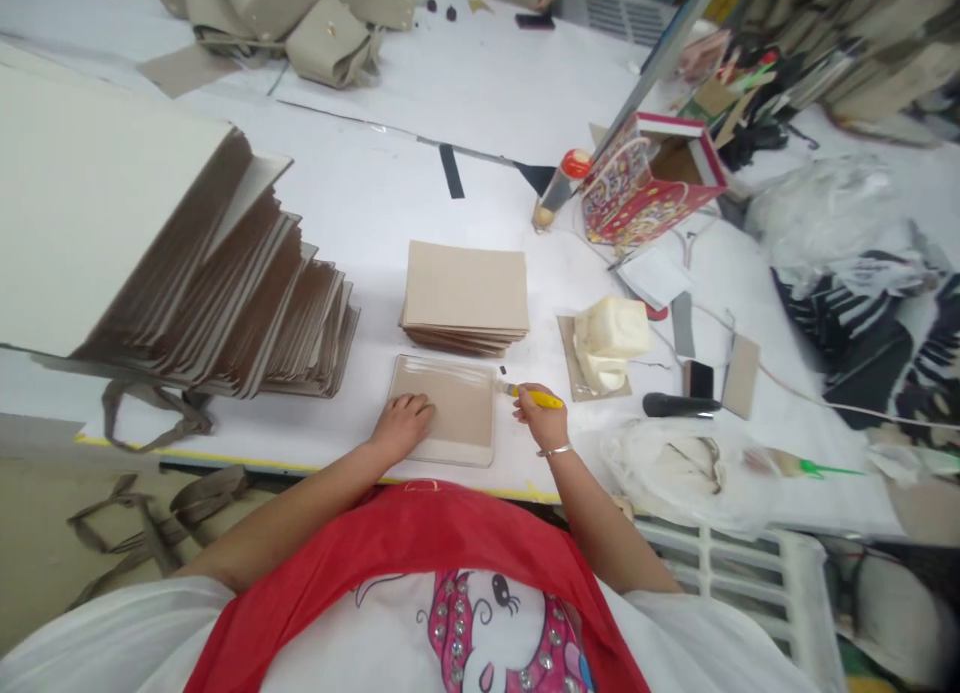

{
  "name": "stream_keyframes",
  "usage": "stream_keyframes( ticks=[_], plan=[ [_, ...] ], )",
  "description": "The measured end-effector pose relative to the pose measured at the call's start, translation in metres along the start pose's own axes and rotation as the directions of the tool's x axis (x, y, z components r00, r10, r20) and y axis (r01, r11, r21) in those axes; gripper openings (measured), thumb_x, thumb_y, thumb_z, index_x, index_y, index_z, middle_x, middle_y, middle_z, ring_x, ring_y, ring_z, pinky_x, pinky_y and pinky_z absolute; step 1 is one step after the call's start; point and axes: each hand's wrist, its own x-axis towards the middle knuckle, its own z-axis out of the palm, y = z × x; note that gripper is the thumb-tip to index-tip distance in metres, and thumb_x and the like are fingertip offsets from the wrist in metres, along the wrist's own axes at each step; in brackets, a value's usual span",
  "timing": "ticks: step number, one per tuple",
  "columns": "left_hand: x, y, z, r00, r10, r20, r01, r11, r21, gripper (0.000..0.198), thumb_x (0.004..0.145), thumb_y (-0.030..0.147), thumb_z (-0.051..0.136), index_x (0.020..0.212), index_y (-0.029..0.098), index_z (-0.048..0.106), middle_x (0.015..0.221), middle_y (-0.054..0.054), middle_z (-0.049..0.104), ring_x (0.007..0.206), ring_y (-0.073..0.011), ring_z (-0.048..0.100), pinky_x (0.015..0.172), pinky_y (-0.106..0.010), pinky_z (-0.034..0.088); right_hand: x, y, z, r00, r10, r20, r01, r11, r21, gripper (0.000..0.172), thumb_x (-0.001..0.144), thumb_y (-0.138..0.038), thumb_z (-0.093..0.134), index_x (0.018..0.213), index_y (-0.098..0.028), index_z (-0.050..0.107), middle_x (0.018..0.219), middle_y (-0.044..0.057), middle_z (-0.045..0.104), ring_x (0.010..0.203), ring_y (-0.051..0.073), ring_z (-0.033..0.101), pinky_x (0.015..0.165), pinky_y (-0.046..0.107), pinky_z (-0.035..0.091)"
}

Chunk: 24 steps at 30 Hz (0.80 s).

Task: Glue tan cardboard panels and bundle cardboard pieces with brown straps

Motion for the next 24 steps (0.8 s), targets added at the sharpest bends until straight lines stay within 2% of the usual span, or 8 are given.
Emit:
stream_keyframes(
  ticks=[3,5,10,12,16,19,21,24],
  plan=[
    [0.001,0.001,0.001,1.000,-0.014,0.021,0.014,1.000,-0.021,0.034,0.080,0.028,0.056,0.114,0.026,0.056,0.125,-0.008,0.051,0.111,-0.0274,0.043,0.091,-0.041,0.034,-0.014,0.014,-0.027,0.994,-0.112,0.000,0.112,0.993,-0.027,0.048,0.083,-0.052,0.046,0.116,-0.017,0.052,0.082,0.004,0.065,0.058,0.012,0.062,0.051,0.022,0.049],
    [0.002,0.002,0.001,0.999,-0.021,0.036,0.022,1.000,-0.013,0.034,0.080,0.028,0.056,0.115,0.026,0.056,0.126,-0.008,0.050,0.112,-0.0280,0.043,0.090,-0.041,0.035,-0.019,0.029,-0.035,0.980,-0.197,0.005,0.193,0.958,-0.212,0.042,0.090,-0.046,0.038,0.120,-0.018,0.047,0.087,0.005,0.064,0.064,0.013,0.062,0.058,0.023,0.048],
    [0.006,0.007,-0.002,0.997,-0.017,0.076,0.013,0.999,0.050,0.035,0.080,0.029,0.055,0.115,0.024,0.056,0.125,-0.010,0.050,0.111,-0.0285,0.044,0.090,-0.041,0.037,-0.009,0.078,-0.028,0.949,-0.316,0.024,0.222,0.608,-0.762,0.025,0.088,-0.023,0.045,0.109,-0.012,0.053,0.092,0.012,0.059,0.087,0.021,0.054,0.076,0.030,0.041],
    [0.007,0.008,-0.004,0.995,-0.025,0.093,0.020,0.998,0.057,0.035,0.080,0.029,0.056,0.114,0.023,0.057,0.125,-0.010,0.050,0.111,-0.0285,0.044,0.090,-0.041,0.037,-0.001,0.093,-0.021,0.944,-0.330,0.028,0.217,0.551,-0.806,0.025,0.087,-0.018,0.043,0.109,-0.011,0.053,0.089,0.013,0.057,0.085,0.021,0.051,0.076,0.031,0.039],
    [0.011,0.013,-0.008,0.994,-0.054,0.091,0.053,0.999,0.011,0.034,0.077,0.026,0.059,0.110,0.020,0.058,0.120,-0.011,0.052,0.109,-0.0279,0.047,0.091,-0.041,0.038,0.006,0.101,-0.019,0.938,-0.344,0.044,0.245,0.569,-0.785,0.025,0.087,-0.015,0.038,0.107,-0.011,0.053,0.079,0.009,0.057,0.075,0.019,0.050,0.073,0.030,0.038],
    [0.021,0.024,-0.010,0.994,-0.095,0.048,0.104,0.967,-0.231,0.042,0.075,0.027,0.061,0.116,0.018,0.053,0.118,-0.012,0.052,0.104,-0.0246,0.051,0.092,-0.039,0.040,-0.001,0.090,-0.028,0.917,-0.393,0.070,0.317,0.609,-0.727,0.023,0.087,-0.018,0.038,0.105,-0.011,0.051,0.082,0.008,0.058,0.078,0.019,0.052,0.075,0.030,0.040],
    [0.033,0.039,-0.014,0.980,-0.186,0.076,0.199,0.837,-0.509,0.058,0.072,0.032,0.065,0.124,0.016,0.045,0.119,-0.012,0.051,0.091,-0.0197,0.056,0.085,-0.036,0.045,-0.011,0.076,-0.033,0.885,-0.456,0.099,0.415,0.672,-0.614,0.022,0.088,-0.022,0.040,0.105,-0.012,0.048,0.086,0.008,0.058,0.079,0.017,0.055,0.076,0.028,0.042],
    [0.052,0.067,-0.025,0.926,-0.254,0.278,0.366,0.438,-0.821,0.080,0.067,0.037,0.070,0.134,0.018,0.031,0.124,-0.014,0.049,0.072,-0.0123,0.058,0.061,-0.026,0.048,-0.030,0.053,-0.032,0.831,-0.530,0.168,0.544,0.711,-0.445,0.021,0.088,-0.027,0.042,0.105,-0.016,0.045,0.087,0.006,0.058,0.078,0.016,0.057,0.074,0.027,0.045]
  ],
)
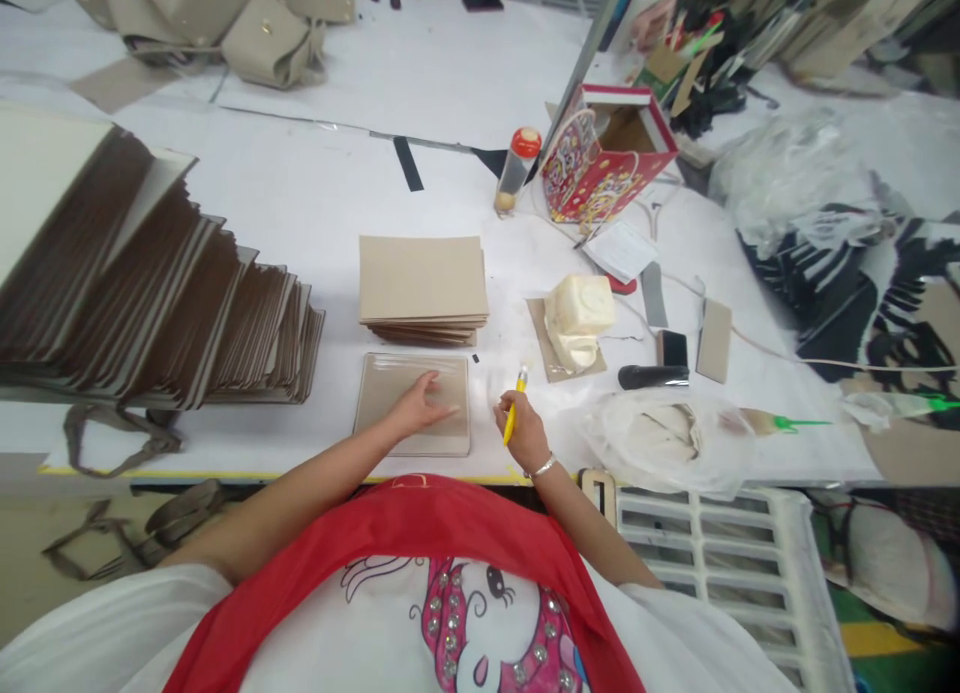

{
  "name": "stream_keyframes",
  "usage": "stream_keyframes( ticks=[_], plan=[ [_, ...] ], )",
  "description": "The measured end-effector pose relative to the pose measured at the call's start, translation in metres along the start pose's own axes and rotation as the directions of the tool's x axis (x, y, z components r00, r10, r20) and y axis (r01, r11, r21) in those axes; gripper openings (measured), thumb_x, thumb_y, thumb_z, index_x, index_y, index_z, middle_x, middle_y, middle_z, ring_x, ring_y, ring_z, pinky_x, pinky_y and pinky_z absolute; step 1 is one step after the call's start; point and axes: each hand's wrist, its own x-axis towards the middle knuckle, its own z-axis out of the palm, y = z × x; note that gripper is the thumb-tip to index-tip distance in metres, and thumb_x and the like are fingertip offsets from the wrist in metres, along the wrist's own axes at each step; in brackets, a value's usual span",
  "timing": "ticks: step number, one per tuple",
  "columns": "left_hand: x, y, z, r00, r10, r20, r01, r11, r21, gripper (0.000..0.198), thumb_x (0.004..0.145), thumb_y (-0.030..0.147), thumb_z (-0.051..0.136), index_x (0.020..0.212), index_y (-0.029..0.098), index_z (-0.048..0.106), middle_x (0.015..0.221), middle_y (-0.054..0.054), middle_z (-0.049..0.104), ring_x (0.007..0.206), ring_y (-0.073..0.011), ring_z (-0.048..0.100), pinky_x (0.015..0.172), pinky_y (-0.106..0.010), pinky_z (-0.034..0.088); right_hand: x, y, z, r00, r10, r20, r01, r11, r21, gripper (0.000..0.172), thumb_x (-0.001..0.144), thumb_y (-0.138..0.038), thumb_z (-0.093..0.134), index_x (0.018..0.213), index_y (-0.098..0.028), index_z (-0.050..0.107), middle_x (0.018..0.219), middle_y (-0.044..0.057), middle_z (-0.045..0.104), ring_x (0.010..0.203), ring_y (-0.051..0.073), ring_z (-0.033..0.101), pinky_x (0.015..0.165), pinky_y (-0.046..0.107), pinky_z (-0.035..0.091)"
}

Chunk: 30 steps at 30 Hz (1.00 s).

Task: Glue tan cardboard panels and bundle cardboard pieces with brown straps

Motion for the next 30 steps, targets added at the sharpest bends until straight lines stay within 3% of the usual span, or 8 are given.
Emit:
stream_keyframes(
  ticks=[2,4,7,10,13,18,24,30],
  plan=[
    [0.002,0.017,0.009,0.994,-0.057,0.091,0.076,0.972,-0.222,0.081,0.067,0.038,0.069,0.136,0.022,0.028,0.125,-0.014,0.048,0.068,-0.0103,0.059,0.049,-0.019,0.042,-0.001,-0.017,0.001,0.998,-0.054,0.024,0.054,0.999,0.006,0.019,0.088,-0.027,0.041,0.104,-0.017,0.046,0.086,0.006,0.057,0.079,0.016,0.057,0.075,0.028,0.046],
    [0.002,0.027,0.012,0.990,-0.044,0.133,0.084,0.946,-0.314,0.069,0.068,0.038,0.068,0.128,0.020,0.040,0.116,-0.011,0.055,0.065,-0.0097,0.058,0.043,-0.015,0.036,-0.001,-0.030,0.008,0.994,-0.100,0.044,0.101,0.994,-0.031,0.018,0.088,-0.025,0.040,0.103,-0.018,0.047,0.087,0.007,0.056,0.080,0.017,0.056,0.076,0.029,0.046],
    [-0.001,0.024,0.007,0.997,-0.053,0.060,0.069,0.946,-0.316,0.035,0.069,0.038,0.065,0.092,0.012,0.060,0.077,-0.004,0.061,0.056,-0.0088,0.053,0.040,-0.015,0.033,-0.001,-0.038,0.022,0.987,-0.151,0.048,0.154,0.985,-0.075,0.019,0.088,-0.022,0.038,0.103,-0.017,0.048,0.086,0.008,0.055,0.081,0.019,0.055,0.074,0.031,0.047],
    [-0.005,0.008,-0.008,0.992,-0.114,-0.049,0.090,0.935,-0.344,0.029,0.071,0.040,0.061,0.076,0.011,0.062,0.055,0.001,0.055,0.046,-0.0065,0.044,0.040,-0.016,0.033,0.000,-0.040,0.032,0.985,-0.167,0.050,0.169,0.984,-0.050,0.020,0.086,-0.023,0.040,0.104,-0.016,0.047,0.088,0.009,0.055,0.083,0.020,0.055,0.075,0.032,0.047],
    [-0.009,-0.008,-0.027,0.987,-0.131,-0.090,0.083,0.910,-0.405,0.035,0.069,0.046,0.062,0.078,0.012,0.064,0.054,0.002,0.053,0.043,-0.0046,0.040,0.040,-0.016,0.031,0.003,-0.040,0.031,0.990,-0.103,0.098,0.102,0.995,0.012,0.022,0.085,-0.026,0.044,0.104,-0.016,0.047,0.093,0.009,0.057,0.083,0.019,0.057,0.076,0.031,0.047],
    [-0.006,-0.026,-0.055,0.976,-0.149,-0.158,0.055,0.874,-0.484,0.043,0.061,0.052,0.067,0.076,0.012,0.062,0.058,0.001,0.054,0.050,-0.0061,0.047,0.042,-0.015,0.033,0.015,-0.038,0.026,0.982,0.148,0.115,-0.154,0.987,0.046,0.026,0.084,-0.036,0.046,0.103,-0.018,0.046,0.086,0.005,0.061,0.072,0.018,0.060,0.068,0.029,0.045],
    [0.017,-0.047,-0.068,0.921,-0.229,-0.314,0.043,0.863,-0.503,0.037,0.063,0.044,0.069,0.079,0.014,0.055,0.065,0.001,0.058,0.056,-0.0093,0.057,0.052,-0.021,0.047,0.048,-0.039,0.047,0.971,0.235,-0.029,-0.234,0.971,0.046,0.030,0.083,-0.041,0.043,0.101,-0.017,0.046,0.086,0.005,0.059,0.058,0.015,0.052,0.059,0.027,0.040],
    [0.032,-0.060,-0.082,0.878,-0.233,-0.418,0.043,0.908,-0.416,0.019,0.071,0.032,0.063,0.071,0.014,0.057,0.053,0.005,0.051,0.046,-0.0062,0.049,0.042,-0.015,0.037,0.077,-0.040,0.064,0.970,0.238,-0.049,-0.239,0.971,-0.012,0.029,0.084,-0.037,0.042,0.103,-0.016,0.046,0.076,0.003,0.055,0.057,0.016,0.050,0.058,0.026,0.036]
  ],
)
